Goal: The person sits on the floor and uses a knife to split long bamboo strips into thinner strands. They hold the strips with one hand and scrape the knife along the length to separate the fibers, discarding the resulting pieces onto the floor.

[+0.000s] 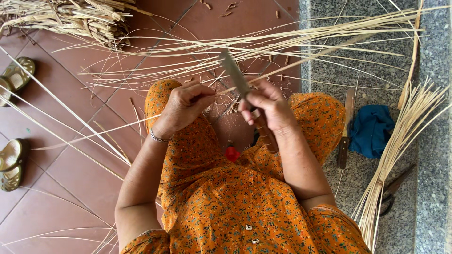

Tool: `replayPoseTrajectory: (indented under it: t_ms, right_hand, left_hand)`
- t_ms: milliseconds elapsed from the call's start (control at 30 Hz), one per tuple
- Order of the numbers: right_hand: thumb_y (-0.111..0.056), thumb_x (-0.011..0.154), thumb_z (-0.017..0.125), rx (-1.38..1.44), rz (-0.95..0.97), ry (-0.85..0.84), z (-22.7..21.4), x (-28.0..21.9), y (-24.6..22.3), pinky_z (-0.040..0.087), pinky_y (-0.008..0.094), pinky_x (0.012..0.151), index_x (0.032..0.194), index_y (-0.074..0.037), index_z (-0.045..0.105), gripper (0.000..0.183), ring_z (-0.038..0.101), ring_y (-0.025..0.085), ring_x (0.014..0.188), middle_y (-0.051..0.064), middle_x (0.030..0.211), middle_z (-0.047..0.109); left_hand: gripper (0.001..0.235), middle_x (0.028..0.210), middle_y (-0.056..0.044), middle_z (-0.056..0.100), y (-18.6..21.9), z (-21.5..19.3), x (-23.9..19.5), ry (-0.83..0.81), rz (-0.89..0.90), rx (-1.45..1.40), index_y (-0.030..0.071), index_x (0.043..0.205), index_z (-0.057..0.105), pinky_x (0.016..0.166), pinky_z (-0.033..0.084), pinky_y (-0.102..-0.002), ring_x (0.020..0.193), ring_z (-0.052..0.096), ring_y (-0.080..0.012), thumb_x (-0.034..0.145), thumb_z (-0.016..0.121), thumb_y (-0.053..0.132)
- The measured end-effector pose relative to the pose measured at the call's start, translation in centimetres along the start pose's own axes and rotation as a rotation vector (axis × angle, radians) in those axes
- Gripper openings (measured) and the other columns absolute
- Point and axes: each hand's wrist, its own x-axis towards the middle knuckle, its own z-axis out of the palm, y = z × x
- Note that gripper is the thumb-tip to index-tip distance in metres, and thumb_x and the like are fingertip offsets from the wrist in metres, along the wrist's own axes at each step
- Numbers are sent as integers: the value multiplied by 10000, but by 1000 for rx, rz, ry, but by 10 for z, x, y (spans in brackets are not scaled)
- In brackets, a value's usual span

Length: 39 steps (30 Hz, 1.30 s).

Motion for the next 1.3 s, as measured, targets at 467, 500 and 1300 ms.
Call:
replayPoseTrajectory:
  t_ms: [467,500,1300]
  right_hand:
    - [-154,1106,657,42,-397,247,-62,-35,-49,492,255,462,1467,-72,590,376,601,108,553,60,815,708]
    - [-174,1087,673,-24,-344,204,-49,-30,-40,492,246,451,1492,-71,578,429,592,97,531,40,774,693]
    - [-63,1038,598,86,49,-110,-4,0,16,548,321,497,1300,-82,613,263,677,210,620,170,881,740]
  left_hand:
    - [150,800,-40,753,-27,-45,-56,20,-200,-35,26,1064,760,589,561,-235,675,671,-60,957,717,122]
    - [145,776,-43,747,-24,-37,-52,20,-190,-24,29,1062,762,573,548,-236,657,663,-62,956,720,118]
    - [91,873,-31,776,8,4,-29,-66,-73,-63,58,1038,741,658,586,-260,759,725,-87,951,737,82]
